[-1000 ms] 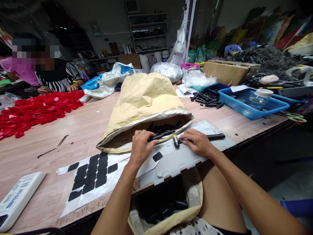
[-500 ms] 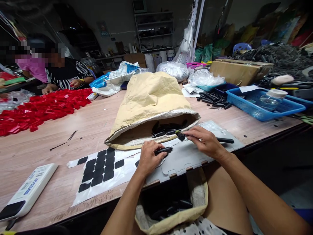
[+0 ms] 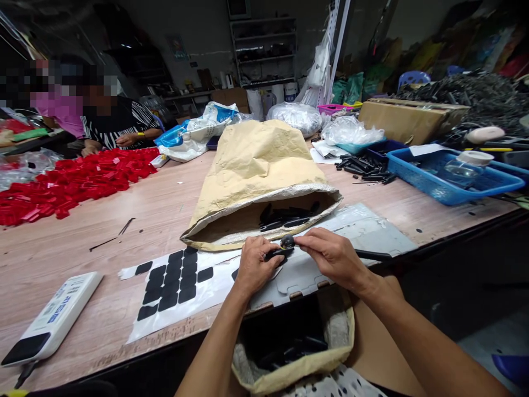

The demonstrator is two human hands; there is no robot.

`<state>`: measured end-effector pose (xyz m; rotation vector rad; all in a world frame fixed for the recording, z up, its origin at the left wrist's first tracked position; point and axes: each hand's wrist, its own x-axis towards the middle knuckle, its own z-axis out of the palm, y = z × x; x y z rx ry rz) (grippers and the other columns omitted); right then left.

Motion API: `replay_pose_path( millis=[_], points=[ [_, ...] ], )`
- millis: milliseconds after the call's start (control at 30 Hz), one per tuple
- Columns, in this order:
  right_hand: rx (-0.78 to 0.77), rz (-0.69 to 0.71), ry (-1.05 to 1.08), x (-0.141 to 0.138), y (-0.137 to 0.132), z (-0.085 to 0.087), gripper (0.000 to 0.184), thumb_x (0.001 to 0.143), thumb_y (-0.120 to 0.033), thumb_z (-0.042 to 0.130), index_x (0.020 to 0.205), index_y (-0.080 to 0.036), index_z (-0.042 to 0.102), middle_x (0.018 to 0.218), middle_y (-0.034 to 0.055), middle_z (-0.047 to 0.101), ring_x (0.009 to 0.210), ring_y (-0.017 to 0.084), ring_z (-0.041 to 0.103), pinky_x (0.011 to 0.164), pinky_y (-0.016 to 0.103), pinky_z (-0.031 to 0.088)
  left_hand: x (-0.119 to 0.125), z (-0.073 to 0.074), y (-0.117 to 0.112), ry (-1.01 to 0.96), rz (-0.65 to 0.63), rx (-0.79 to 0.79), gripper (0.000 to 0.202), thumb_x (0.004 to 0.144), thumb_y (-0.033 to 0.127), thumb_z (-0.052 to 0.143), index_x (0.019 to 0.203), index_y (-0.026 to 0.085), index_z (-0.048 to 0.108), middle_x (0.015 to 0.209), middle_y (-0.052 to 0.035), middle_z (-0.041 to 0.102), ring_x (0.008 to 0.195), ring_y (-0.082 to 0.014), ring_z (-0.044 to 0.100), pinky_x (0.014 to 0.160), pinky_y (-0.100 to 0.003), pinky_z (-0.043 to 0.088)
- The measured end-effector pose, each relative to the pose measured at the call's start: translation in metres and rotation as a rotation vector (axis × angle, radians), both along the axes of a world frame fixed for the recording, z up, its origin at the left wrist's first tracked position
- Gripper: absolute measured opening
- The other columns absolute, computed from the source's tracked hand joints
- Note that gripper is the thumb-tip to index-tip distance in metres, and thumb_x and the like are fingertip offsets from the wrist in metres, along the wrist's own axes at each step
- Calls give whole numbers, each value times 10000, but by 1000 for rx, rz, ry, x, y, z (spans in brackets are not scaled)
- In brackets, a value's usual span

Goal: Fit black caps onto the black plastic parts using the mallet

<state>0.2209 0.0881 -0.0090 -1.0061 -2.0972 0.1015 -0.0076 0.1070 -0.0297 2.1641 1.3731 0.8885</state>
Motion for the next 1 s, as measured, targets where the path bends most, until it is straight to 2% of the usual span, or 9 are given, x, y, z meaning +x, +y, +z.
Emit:
replay_pose_path(
  millis=[100, 233, 400, 567, 733, 867, 1000],
  points=[
    [11, -21, 41, 4, -1, 3, 258, 991, -166, 555, 1197, -231, 696, 1022, 54, 714, 949, 172, 662, 846, 289, 543, -1, -3, 1, -18, 3, -2, 196, 808, 239, 808, 1002, 263, 804, 862, -18, 682, 922, -224, 516, 874, -372, 394],
    [-11, -37, -71, 9, 0, -2, 244, 1001, -195, 540, 1164, -236, 716, 945, 48, 707, 903, 176, 664, 803, 289, 543, -1, -4, 2, -8, 10, 0, 183, 814, 249, 801, 996, 261, 801, 849, -21, 677, 921, -230, 517, 872, -374, 397],
    [-15, -84, -93, 38, 9, -7, 253, 1001, -219, 543, 1175, -243, 725, 981, 48, 715, 925, 180, 663, 832, 302, 538, 0, 0, 0, 22, 2, -1, 168, 815, 262, 791, 982, 249, 778, 866, -20, 685, 934, -238, 514, 878, -380, 396],
    [-56, -58, -167, 76, 25, -23, 209, 958, -205, 602, 1088, -252, 759, 991, 50, 723, 941, 202, 650, 867, 347, 533, 1, 1, 0, 49, 7, 3, 162, 808, 275, 782, 966, 252, 755, 887, -20, 686, 938, -242, 517, 874, -379, 404],
    [-88, -69, -151, 85, 31, -36, 223, 940, -233, 624, 1112, -285, 756, 1003, 45, 721, 948, 211, 635, 860, 362, 532, 1, 2, -1, 72, -11, 16, 151, 850, 305, 754, 993, 258, 761, 903, -31, 683, 951, -246, 524, 890, -389, 408],
    [-95, -83, -159, 83, 30, -35, 211, 939, -245, 625, 1102, -285, 754, 992, 42, 723, 933, 207, 628, 846, 352, 524, 6, 16, -19, 89, -90, 30, 152, 835, 320, 785, 985, 293, 782, 1044, -46, 672, 1071, -272, 523, 977, -445, 395],
    [-93, -85, -165, 82, 29, -34, 207, 948, -238, 616, 1106, -272, 745, 990, 42, 719, 921, 204, 615, 847, 347, 506, 10, 22, -64, 141, -253, 12, 144, 836, 346, 782, 979, 327, 778, 1261, -49, 614, 1222, -310, 477, 1047, -494, 385]
  ],
)
